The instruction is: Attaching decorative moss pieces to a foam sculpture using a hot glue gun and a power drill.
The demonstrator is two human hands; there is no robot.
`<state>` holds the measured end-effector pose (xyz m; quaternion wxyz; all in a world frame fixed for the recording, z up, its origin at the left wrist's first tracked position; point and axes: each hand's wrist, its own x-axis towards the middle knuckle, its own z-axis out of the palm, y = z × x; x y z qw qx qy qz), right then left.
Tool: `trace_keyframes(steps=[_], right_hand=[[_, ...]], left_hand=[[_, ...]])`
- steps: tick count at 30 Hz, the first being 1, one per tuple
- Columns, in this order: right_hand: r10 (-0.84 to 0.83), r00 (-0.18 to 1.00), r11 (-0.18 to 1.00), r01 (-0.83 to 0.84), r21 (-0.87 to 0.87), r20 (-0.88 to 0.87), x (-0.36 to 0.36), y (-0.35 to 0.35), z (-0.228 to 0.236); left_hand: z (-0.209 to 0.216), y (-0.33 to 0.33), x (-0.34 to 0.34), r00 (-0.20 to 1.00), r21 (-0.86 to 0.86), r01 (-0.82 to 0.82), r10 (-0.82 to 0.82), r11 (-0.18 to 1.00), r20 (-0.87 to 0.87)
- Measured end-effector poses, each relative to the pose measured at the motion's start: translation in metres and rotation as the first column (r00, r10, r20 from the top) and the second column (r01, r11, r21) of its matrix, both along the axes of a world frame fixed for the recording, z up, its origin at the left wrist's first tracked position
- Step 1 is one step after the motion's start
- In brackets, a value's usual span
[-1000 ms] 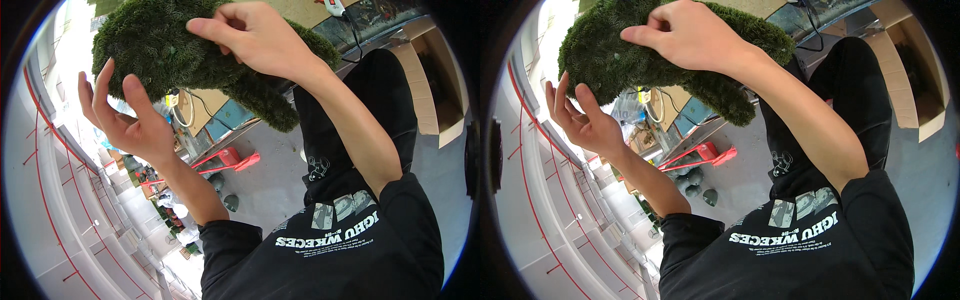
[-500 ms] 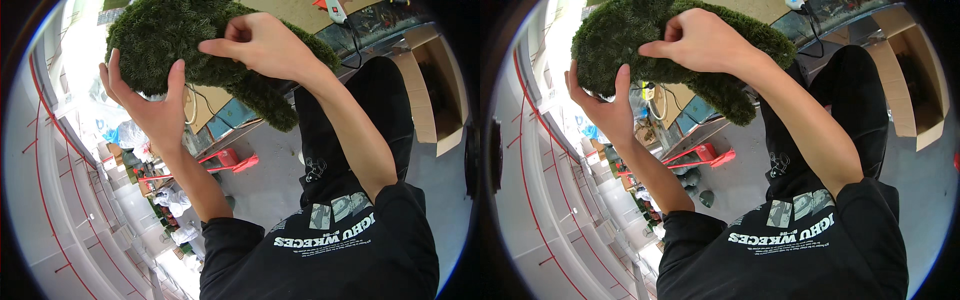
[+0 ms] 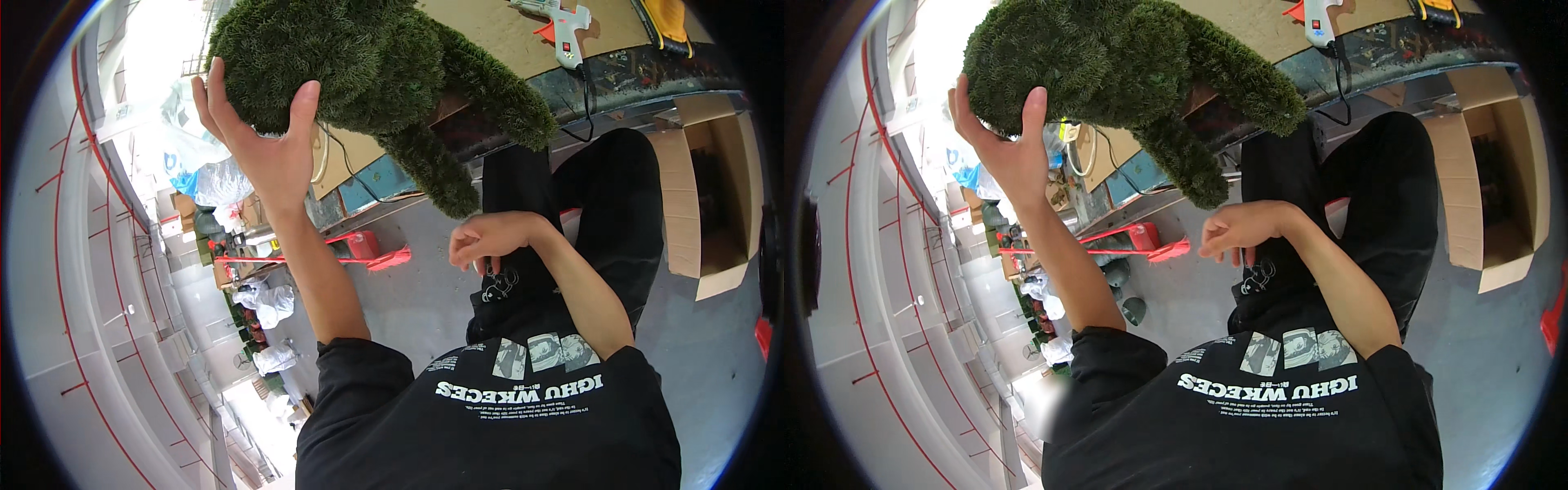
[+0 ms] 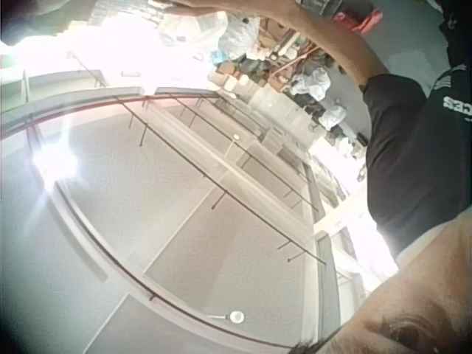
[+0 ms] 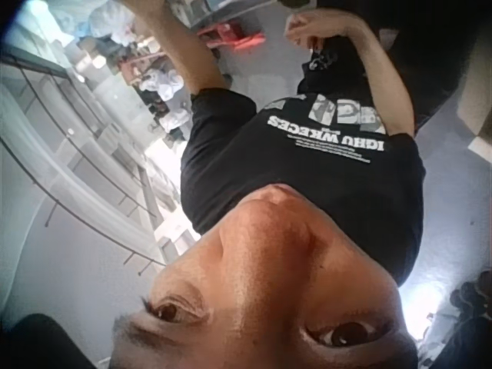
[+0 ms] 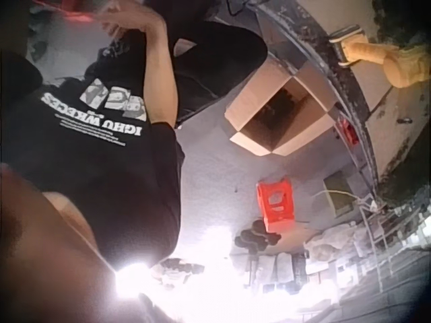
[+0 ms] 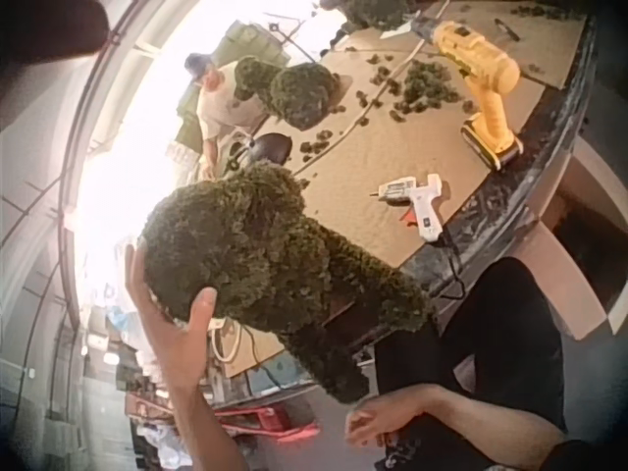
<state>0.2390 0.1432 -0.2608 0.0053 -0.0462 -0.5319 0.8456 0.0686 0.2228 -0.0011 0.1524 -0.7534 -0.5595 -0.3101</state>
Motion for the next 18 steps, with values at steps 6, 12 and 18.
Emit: trace_keyframes(steps=[6, 12, 18], right_hand=[[0.035, 0.999, 0.982, -0.037, -0.186, -0.017, 0.014, 0.008, -0.025], [0.002, 1.000, 0.980, -0.001, -0.200, 0.007, 0.018, 0.004, -0.028], [0.009, 0.999, 0.995, -0.006, -0.103, 0.034, 0.016, 0.000, -0.018]], left_hand=[[0.009, -0.005, -0.015, 0.980, -0.046, 0.134, -0.125, 0.990, 0.156], [0.002, 0.000, -0.019, 0.945, -0.025, 0.242, -0.230, 0.970, 0.234], [-0.003, -0.002, -0.027, 0.916, 0.043, 0.308, -0.309, 0.950, 0.255]])
